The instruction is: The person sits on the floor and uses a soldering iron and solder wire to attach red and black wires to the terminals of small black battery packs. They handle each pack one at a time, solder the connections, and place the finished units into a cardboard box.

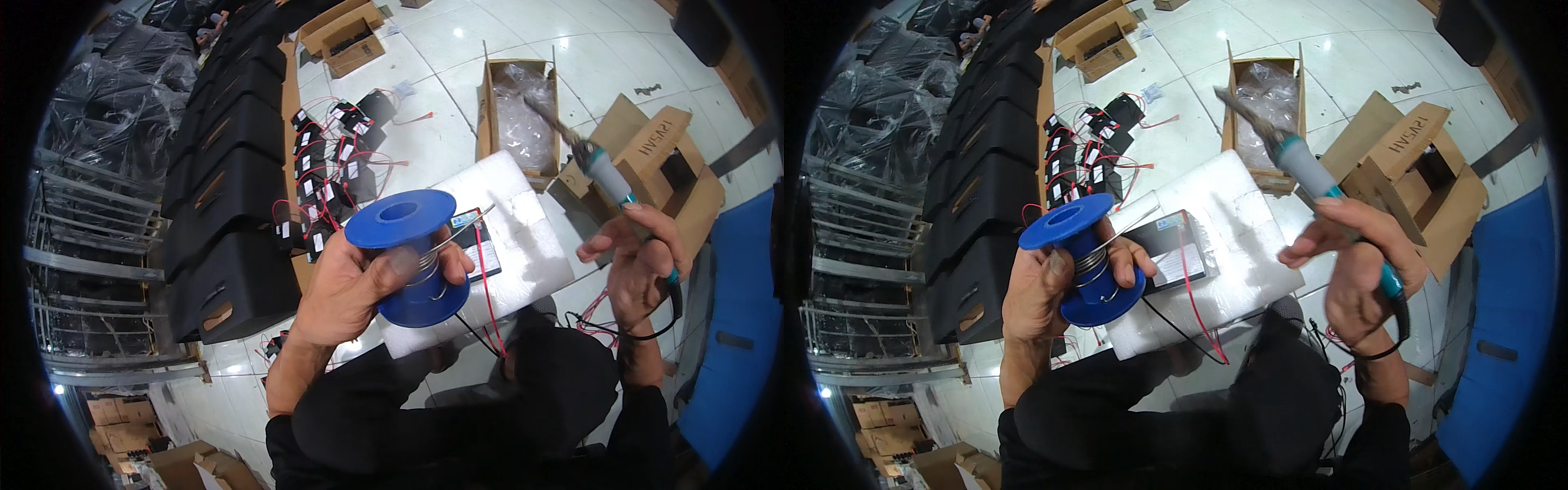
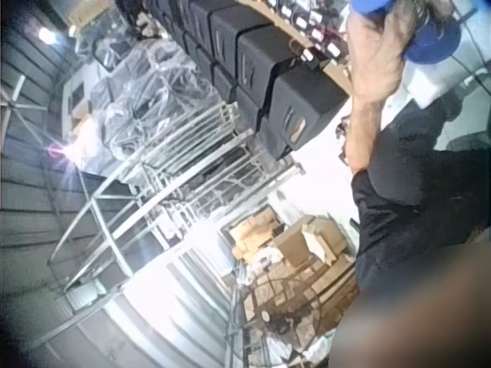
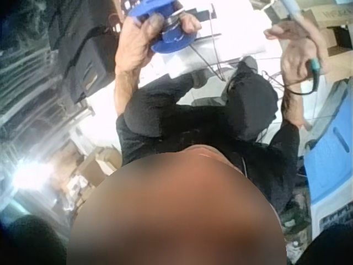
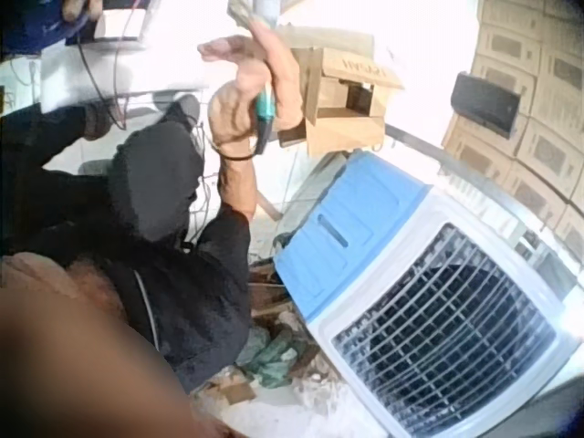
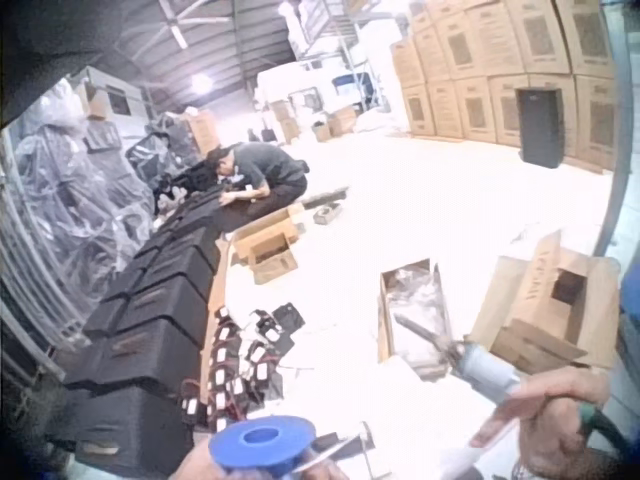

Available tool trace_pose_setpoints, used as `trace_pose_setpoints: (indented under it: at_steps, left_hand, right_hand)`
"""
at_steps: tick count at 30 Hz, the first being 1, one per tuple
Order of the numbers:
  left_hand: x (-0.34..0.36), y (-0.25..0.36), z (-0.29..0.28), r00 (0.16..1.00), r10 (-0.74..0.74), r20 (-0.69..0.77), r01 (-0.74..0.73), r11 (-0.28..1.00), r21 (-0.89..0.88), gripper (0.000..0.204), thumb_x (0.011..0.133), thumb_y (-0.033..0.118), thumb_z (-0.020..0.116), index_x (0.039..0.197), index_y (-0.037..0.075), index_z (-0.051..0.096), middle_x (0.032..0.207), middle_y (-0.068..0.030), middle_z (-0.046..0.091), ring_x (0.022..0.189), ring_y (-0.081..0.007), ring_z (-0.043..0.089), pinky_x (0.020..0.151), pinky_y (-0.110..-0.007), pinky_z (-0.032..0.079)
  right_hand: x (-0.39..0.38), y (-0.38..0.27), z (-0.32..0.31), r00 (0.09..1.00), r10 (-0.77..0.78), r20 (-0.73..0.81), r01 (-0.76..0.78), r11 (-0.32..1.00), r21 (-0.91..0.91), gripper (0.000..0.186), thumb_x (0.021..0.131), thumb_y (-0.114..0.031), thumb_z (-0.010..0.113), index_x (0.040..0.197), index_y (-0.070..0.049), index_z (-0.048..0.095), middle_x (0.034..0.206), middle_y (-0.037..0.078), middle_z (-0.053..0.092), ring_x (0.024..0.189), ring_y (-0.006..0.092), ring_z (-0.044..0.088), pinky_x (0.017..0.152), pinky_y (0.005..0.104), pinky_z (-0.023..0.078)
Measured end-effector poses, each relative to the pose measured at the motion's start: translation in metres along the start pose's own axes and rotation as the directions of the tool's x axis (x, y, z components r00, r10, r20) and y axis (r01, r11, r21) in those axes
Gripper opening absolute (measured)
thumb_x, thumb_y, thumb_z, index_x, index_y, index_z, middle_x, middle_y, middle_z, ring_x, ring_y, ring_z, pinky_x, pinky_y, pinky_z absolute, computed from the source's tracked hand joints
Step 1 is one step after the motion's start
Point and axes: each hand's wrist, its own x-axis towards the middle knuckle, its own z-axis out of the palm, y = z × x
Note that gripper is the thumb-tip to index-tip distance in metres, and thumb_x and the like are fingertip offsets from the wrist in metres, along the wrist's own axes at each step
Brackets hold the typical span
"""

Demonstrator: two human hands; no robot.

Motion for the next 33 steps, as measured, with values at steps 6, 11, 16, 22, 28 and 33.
trace_pose_setpoints:
  at_steps: [6,11,16,22,28,33]
  left_hand:
    - [-0.001,-0.001,0.017,0.996,-0.008,-0.084,0.022,0.987,0.162,0.074,0.084,0.052,0.073,0.127,-0.005,0.053,0.088,-0.0134,0.067,0.096,-0.0282,0.066,0.090,-0.041,0.051]
    - [-0.001,-0.009,0.015,0.994,0.029,0.106,-0.031,0.999,0.018,0.046,0.092,0.031,0.068,0.118,-0.005,0.056,0.098,-0.0106,0.066,0.099,-0.0207,0.062,0.093,-0.036,0.048]
    - [0.001,-0.016,0.014,0.979,0.114,0.168,-0.121,0.992,0.033,0.025,0.097,0.018,0.065,0.111,-0.003,0.061,0.104,-0.0079,0.065,0.099,-0.0168,0.060,0.093,-0.033,0.047]
    - [-0.008,0.002,0.020,1.000,0.019,-0.010,-0.018,0.994,0.105,0.023,0.097,0.009,0.062,0.116,-0.004,0.061,0.108,-0.0087,0.067,0.100,-0.0140,0.061,0.091,-0.030,0.049]
    - [-0.002,0.007,0.018,0.958,0.063,-0.279,0.016,0.963,0.270,0.032,0.085,0.007,0.074,0.113,-0.004,0.065,0.101,-0.0086,0.069,0.092,-0.0111,0.063,0.083,-0.026,0.051]
    - [0.002,0.003,0.015,0.911,0.170,-0.377,0.014,0.899,0.438,0.026,0.086,0.009,0.075,0.108,-0.003,0.068,0.092,-0.0044,0.069,0.079,-0.0067,0.059,0.071,-0.022,0.050]
  right_hand:
    - [0.019,-0.027,0.027,0.966,-0.182,0.185,0.251,0.835,-0.489,0.034,0.092,-0.030,0.068,0.110,-0.005,0.053,0.103,0.026,0.066,0.096,0.0350,0.069,0.077,0.0477,0.059]
    - [0.031,-0.024,0.055,0.907,-0.237,0.348,0.405,0.722,-0.562,0.045,0.071,0.006,0.082,0.099,-0.011,0.051,0.113,0.028,0.066,0.113,0.0401,0.063,0.091,0.0461,0.052]
    - [0.031,-0.020,0.061,0.858,-0.288,0.425,0.506,0.613,-0.607,0.037,0.072,0.007,0.081,0.089,-0.010,0.053,0.100,0.022,0.072,0.103,0.0339,0.065,0.082,0.0424,0.052]
    - [0.033,-0.013,0.051,0.758,-0.378,0.532,0.651,0.497,-0.574,0.031,0.067,-0.010,0.077,0.095,-0.005,0.063,0.095,0.018,0.070,0.093,0.0333,0.066,0.077,0.0450,0.051]
    - [0.034,-0.004,0.052,0.769,-0.404,0.496,0.639,0.488,-0.594,0.028,0.067,-0.004,0.079,0.091,-0.004,0.064,0.092,0.016,0.069,0.091,0.0310,0.064,0.074,0.0433,0.050]
    - [0.036,0.000,0.051,0.808,-0.353,0.472,0.589,0.532,-0.609,0.025,0.071,-0.003,0.081,0.091,-0.004,0.066,0.088,0.016,0.069,0.088,0.0319,0.065,0.074,0.0419,0.051]
